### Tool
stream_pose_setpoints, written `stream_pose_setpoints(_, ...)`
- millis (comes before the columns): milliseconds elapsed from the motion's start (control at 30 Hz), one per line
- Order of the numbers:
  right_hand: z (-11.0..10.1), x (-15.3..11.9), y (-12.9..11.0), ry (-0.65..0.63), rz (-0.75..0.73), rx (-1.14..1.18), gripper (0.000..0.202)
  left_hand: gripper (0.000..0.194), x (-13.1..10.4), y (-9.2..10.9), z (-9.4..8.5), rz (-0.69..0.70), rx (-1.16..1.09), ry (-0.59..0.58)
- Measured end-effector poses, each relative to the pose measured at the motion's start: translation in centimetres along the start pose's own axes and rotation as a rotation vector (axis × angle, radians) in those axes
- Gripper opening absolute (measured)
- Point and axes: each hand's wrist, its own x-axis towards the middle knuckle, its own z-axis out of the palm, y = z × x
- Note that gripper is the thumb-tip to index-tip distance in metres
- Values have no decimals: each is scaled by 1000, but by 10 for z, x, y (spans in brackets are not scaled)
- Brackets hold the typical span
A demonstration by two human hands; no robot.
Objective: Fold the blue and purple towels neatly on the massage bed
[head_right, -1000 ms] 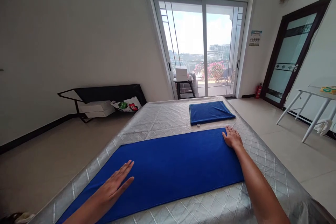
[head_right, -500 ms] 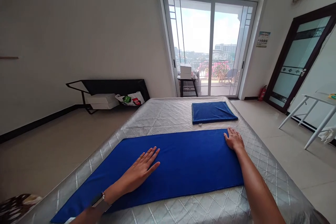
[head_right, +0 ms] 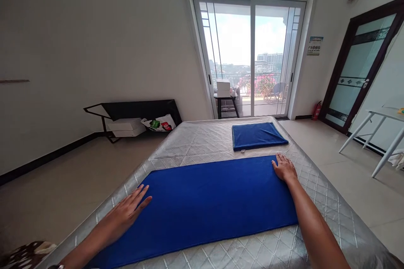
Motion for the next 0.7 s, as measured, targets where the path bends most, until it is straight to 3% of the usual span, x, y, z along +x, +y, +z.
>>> stream_pose_setpoints(133, -2, -1, -1, -8, 9, -2, 65, 64, 56, 64, -11, 130, -69, -39)
stream_pose_setpoints(267, -3, -1, -1, -5, 12, -11, 64, 63, 100, 134, -12, 235, -153, -70)
stream_pose_setpoints(367, -3, -1, -1, -6, 4, -22, 64, 64, 118, 153, -4, 234, -187, -119)
stream_pose_setpoints(467, -2, 0, -1, -1, 3, -24, 64, 64, 122, 128, 4, 196, -186, -144)
stream_pose_setpoints(633, 2, 1, 1, 14, -3, -5, 64, 66, 103, 24, 12, -28, -65, -197)
stream_pose_setpoints(700, 3, 1, 1, 7, 0, 4, 64, 64, 93, -14, 14, -50, -7, -202)
